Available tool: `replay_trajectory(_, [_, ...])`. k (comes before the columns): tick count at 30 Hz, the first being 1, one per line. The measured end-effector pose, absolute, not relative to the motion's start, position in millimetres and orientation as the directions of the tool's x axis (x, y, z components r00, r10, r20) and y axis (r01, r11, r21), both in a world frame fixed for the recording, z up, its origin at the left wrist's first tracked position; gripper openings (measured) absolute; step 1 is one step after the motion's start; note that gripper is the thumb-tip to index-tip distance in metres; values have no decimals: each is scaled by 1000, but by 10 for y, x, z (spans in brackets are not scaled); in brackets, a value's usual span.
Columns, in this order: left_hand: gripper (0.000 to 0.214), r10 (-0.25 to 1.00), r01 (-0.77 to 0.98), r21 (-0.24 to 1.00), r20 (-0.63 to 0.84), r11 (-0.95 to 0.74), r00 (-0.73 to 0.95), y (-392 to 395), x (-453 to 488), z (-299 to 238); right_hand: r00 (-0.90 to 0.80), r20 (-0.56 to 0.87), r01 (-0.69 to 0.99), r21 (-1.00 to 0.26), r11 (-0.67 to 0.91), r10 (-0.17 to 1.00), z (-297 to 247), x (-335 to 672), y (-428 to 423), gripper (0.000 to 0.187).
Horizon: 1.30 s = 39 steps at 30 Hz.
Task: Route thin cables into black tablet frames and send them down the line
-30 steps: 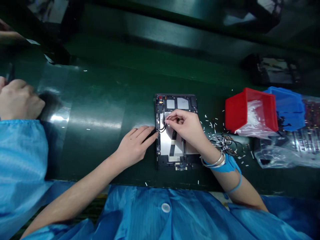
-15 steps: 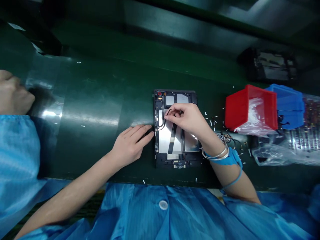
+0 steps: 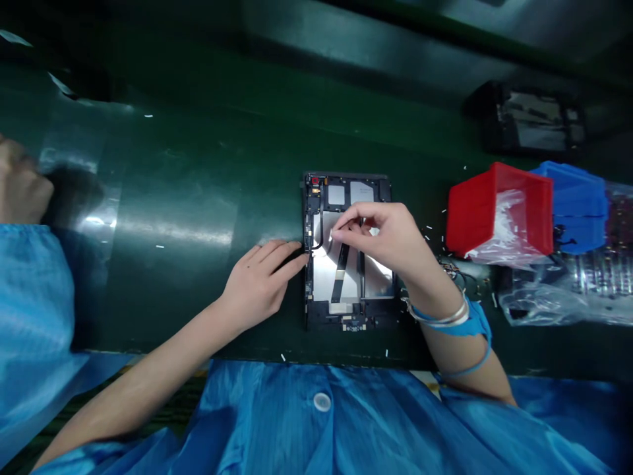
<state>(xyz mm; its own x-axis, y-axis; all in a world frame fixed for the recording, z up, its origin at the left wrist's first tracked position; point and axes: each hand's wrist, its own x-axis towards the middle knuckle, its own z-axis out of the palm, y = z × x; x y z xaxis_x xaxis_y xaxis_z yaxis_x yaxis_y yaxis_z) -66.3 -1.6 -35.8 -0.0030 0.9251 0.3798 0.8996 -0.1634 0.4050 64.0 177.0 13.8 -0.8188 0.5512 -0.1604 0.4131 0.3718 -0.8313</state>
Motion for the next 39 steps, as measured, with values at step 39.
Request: replay_trajectory(39, [26, 921, 939, 342, 378, -46, -93, -181, -703, -299, -806, -470, 518, -855, 43, 361, 51, 590, 1903, 12])
